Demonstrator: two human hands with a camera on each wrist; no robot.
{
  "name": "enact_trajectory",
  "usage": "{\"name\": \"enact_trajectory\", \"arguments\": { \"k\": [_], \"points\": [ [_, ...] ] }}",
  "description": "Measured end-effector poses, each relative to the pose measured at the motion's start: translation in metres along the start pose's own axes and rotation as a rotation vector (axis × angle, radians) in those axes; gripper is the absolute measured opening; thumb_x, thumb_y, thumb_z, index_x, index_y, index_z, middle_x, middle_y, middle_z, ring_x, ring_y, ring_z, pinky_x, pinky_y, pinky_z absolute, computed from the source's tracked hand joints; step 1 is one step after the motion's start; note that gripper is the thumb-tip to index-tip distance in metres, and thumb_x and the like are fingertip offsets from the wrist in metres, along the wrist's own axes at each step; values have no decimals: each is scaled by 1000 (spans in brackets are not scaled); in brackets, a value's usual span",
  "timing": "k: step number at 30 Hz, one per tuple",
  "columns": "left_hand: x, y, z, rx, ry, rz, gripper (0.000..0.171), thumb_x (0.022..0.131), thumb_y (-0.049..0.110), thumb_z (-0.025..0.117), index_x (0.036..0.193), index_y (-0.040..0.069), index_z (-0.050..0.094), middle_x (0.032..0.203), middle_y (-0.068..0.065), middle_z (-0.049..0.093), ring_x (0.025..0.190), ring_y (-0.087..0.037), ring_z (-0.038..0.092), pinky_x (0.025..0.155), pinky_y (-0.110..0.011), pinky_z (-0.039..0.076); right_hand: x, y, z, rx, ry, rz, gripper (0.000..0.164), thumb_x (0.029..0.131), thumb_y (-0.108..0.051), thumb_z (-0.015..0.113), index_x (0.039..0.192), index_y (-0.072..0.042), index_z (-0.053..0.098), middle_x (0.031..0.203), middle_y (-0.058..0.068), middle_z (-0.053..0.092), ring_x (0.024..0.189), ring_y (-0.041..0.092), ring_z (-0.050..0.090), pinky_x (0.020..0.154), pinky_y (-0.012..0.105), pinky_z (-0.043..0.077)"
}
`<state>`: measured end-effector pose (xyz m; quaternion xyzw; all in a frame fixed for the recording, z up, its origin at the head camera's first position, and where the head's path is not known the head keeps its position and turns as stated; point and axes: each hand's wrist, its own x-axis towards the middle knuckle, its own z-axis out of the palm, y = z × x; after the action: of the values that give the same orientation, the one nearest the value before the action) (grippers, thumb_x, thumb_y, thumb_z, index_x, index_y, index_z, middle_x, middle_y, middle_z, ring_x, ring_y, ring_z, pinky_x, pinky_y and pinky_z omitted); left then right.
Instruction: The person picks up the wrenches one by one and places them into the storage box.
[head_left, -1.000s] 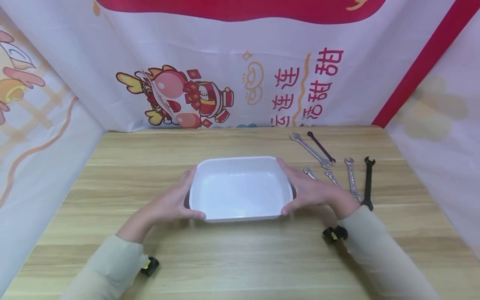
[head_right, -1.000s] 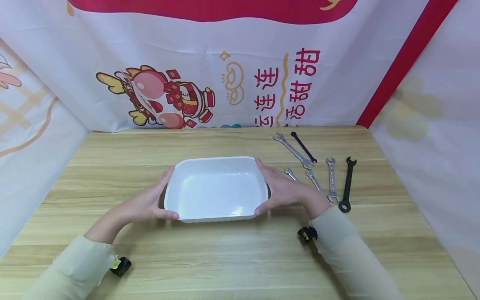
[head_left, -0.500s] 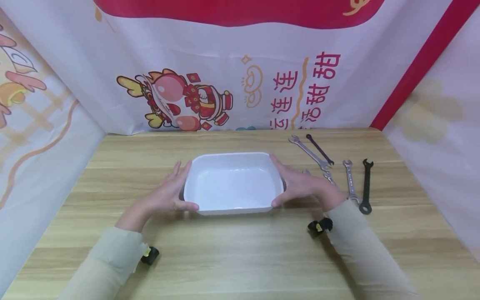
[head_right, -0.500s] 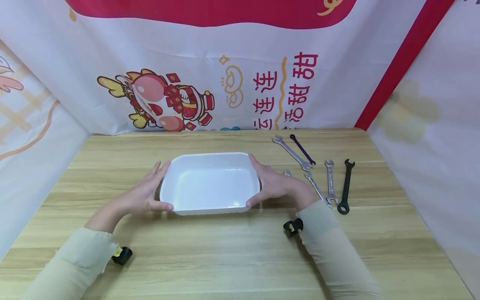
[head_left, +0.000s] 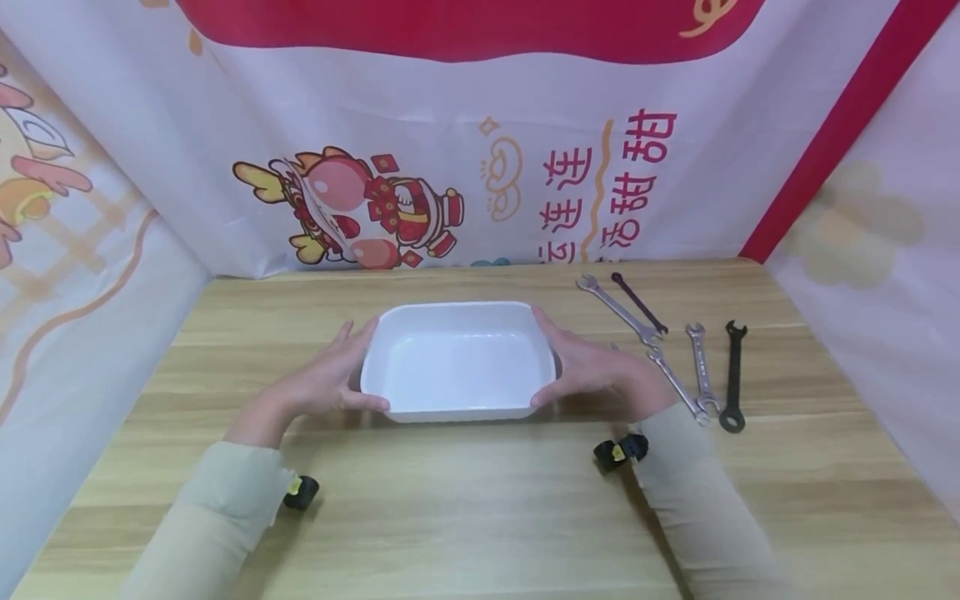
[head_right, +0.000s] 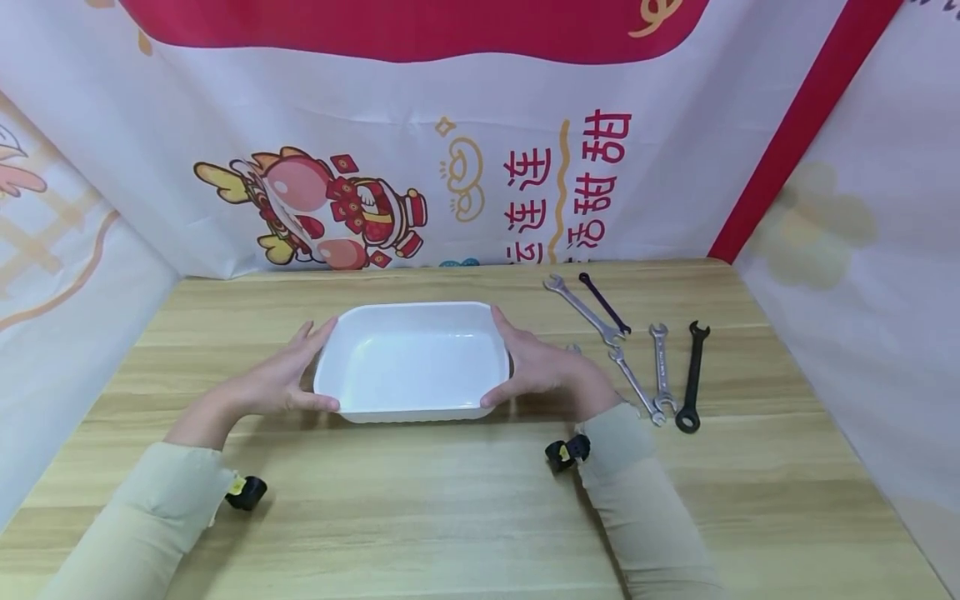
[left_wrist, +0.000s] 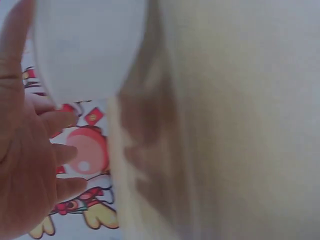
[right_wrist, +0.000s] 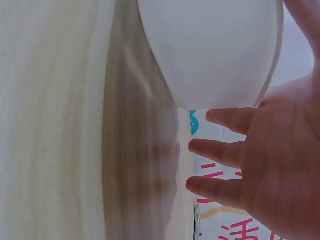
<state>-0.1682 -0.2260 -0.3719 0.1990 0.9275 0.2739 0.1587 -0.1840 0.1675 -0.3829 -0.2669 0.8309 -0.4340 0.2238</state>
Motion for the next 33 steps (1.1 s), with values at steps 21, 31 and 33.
{"name": "enact_trajectory", "arguments": {
  "k": [21,31,33],
  "points": [
    [1,32,22,63,-7,-95,144,67,65,82,158,14,-17,168,-6,-18,155,-30,-14,121,-67,5,-6,2,10,38,12,-12,134,70,-28,91,157,-36,-11,163,9,22,146,30,32,118,55,33],
    [3,39,19,86,-4,-96,142,69,66,79,157,10,-17,167,-10,-17,155,-33,-13,123,-62,3,-2,3,8,35,27,-5,132,72,-27,89,157,-37,-12,163,1,23,146,24,33,119,53,33],
    [4,40,18,90,1,-91,143,69,65,80,157,8,-16,167,-11,-17,155,-33,-13,123,-62,4,-2,2,7,30,27,6,132,73,-27,89,156,-38,-12,163,0,22,146,23,32,120,52,32]
  ]
}}
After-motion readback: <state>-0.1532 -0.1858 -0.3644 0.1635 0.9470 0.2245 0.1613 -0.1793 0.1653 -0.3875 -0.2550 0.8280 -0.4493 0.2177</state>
